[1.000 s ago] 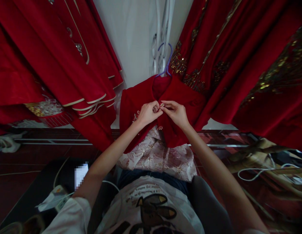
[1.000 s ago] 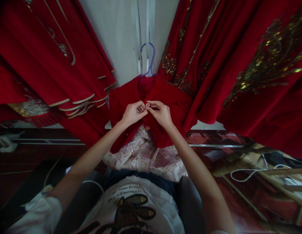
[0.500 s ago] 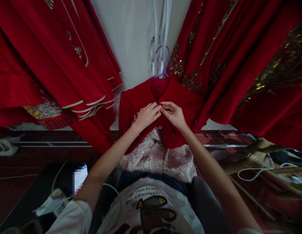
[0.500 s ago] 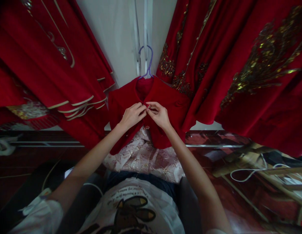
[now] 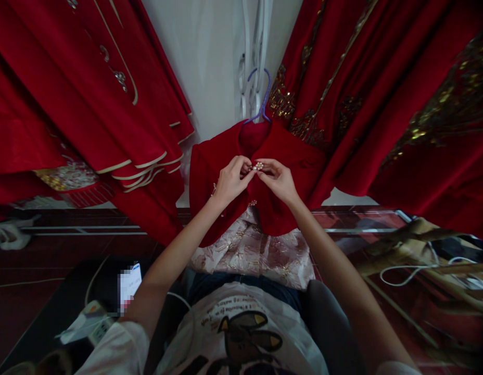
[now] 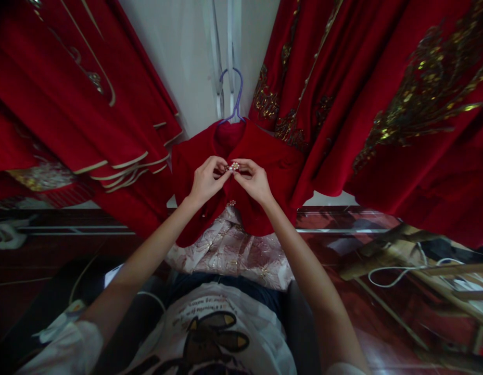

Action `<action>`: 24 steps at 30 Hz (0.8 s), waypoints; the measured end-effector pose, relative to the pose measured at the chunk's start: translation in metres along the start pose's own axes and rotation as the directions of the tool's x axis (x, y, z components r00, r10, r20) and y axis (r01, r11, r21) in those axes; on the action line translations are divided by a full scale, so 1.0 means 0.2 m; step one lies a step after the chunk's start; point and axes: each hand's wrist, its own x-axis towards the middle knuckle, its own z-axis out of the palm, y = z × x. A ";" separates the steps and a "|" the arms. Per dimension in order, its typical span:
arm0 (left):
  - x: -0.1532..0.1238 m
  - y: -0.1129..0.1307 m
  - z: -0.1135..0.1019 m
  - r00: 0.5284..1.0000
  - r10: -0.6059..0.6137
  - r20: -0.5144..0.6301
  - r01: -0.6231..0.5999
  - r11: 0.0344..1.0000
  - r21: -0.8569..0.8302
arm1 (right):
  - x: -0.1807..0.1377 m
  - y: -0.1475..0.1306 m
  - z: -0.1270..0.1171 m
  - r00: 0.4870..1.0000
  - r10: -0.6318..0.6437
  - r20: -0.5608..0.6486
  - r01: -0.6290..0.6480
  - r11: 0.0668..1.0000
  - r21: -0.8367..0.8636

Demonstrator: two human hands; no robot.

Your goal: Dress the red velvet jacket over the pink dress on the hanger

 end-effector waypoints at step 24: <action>-0.38 0.19 0.05 0.633 -0.661 0.402 0.726 0.327 -0.605 | -0.30 -0.16 -0.17 0.982 0.125 0.140 -0.081 0.955 -0.286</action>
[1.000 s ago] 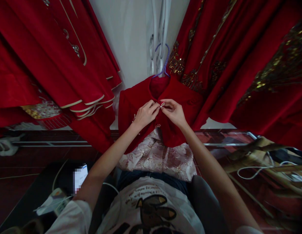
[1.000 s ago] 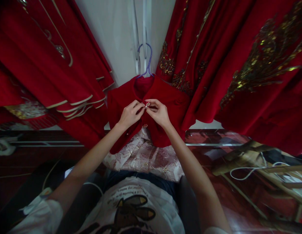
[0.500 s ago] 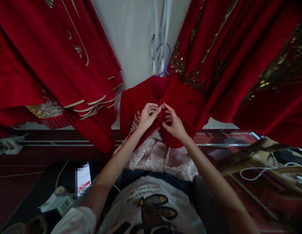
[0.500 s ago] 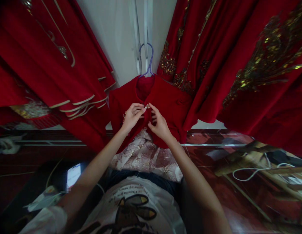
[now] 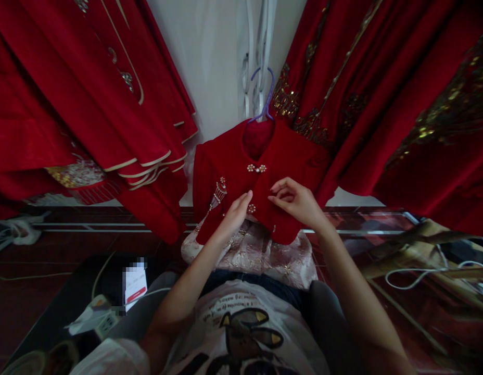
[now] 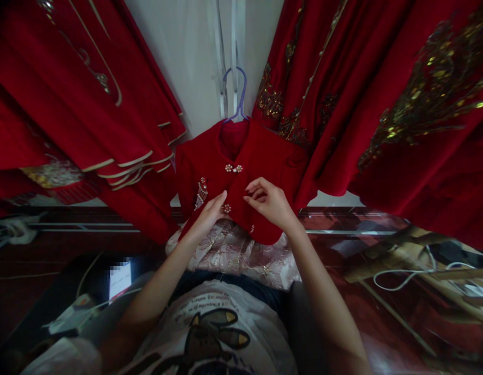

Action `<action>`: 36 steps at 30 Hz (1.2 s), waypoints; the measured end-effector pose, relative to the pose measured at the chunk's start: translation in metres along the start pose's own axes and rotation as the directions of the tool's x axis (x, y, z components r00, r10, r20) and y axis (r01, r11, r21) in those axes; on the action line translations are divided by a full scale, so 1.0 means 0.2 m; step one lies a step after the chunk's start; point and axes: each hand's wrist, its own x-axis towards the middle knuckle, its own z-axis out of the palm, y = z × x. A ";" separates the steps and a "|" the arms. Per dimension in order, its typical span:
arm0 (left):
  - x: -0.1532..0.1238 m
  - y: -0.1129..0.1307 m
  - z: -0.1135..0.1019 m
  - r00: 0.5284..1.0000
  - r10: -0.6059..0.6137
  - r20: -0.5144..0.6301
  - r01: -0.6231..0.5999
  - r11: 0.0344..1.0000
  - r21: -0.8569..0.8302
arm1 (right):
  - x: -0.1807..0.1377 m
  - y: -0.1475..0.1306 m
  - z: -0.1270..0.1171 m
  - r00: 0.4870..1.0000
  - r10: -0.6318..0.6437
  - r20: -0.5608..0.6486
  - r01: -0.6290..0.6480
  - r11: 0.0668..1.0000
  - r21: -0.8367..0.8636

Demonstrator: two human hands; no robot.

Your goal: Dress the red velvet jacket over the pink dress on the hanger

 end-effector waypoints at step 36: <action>0.24 -0.02 -0.36 0.904 0.350 -0.245 -0.316 0.934 0.167 | 0.25 0.06 0.61 0.945 0.094 -0.315 -0.030 0.979 0.200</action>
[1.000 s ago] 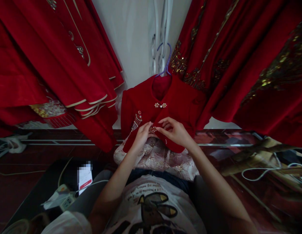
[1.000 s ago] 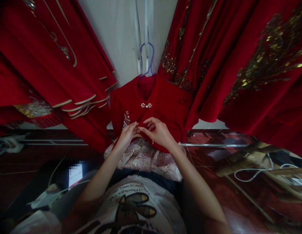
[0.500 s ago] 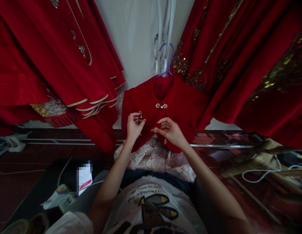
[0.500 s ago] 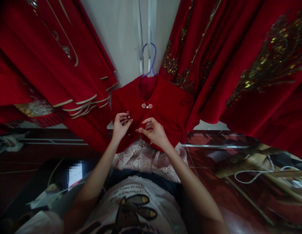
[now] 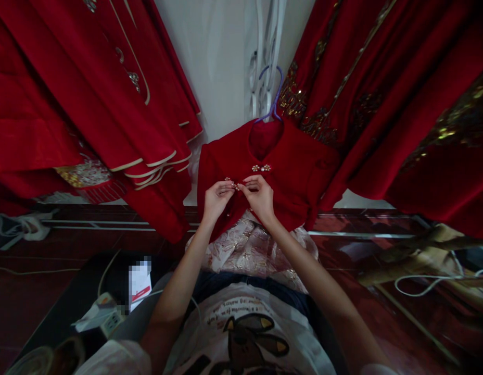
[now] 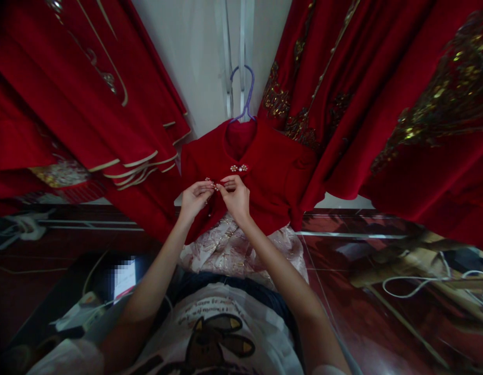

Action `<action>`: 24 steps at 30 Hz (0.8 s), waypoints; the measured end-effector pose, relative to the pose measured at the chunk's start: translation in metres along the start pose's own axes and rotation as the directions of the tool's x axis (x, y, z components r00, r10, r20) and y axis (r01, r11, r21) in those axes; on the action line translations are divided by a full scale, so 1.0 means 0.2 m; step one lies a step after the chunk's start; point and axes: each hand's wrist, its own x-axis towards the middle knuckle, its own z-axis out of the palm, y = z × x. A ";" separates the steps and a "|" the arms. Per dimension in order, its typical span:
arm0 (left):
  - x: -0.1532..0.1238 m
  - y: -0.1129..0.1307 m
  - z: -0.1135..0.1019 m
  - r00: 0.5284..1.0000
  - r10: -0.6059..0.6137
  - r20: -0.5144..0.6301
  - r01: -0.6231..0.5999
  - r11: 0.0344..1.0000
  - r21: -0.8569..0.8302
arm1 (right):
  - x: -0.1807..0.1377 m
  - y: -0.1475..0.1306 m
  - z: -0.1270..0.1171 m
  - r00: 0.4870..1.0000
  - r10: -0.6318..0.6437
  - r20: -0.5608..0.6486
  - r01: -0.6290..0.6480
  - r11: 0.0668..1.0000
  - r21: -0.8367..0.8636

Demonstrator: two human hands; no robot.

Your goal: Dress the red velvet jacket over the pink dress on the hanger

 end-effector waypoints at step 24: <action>0.03 -0.01 -0.08 0.978 0.063 0.197 -0.109 0.967 0.232 | -0.01 0.00 -0.06 0.980 -0.065 0.190 0.076 0.996 -0.052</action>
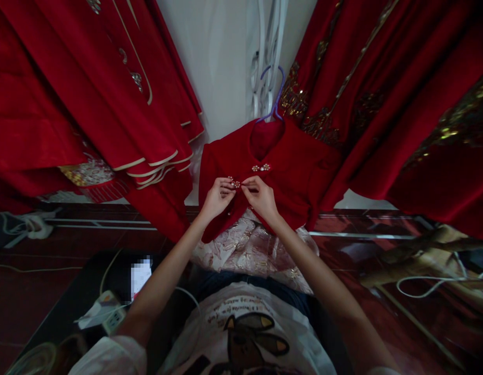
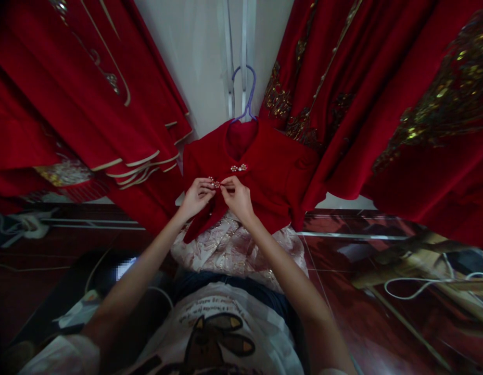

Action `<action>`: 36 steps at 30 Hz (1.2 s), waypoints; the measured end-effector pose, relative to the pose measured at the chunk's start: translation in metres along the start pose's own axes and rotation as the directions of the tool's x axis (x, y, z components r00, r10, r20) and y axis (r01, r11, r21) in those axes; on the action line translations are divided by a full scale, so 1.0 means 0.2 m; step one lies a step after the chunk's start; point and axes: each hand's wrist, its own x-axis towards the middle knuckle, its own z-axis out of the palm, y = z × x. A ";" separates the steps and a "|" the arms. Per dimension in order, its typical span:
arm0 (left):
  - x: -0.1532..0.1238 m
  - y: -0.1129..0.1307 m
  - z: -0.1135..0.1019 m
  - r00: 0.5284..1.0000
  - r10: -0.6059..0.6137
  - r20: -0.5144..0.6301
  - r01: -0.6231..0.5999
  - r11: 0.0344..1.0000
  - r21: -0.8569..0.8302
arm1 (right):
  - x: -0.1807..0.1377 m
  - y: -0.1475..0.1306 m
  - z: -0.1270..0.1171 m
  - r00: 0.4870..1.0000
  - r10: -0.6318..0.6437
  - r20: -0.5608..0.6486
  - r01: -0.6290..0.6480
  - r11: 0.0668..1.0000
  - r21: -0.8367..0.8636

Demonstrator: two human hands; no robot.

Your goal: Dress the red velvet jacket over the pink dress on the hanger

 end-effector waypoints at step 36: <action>-0.35 -0.16 0.07 0.952 -0.231 0.201 0.250 0.965 -0.076 | -0.22 0.08 -0.16 0.862 0.168 0.478 -0.245 0.964 0.102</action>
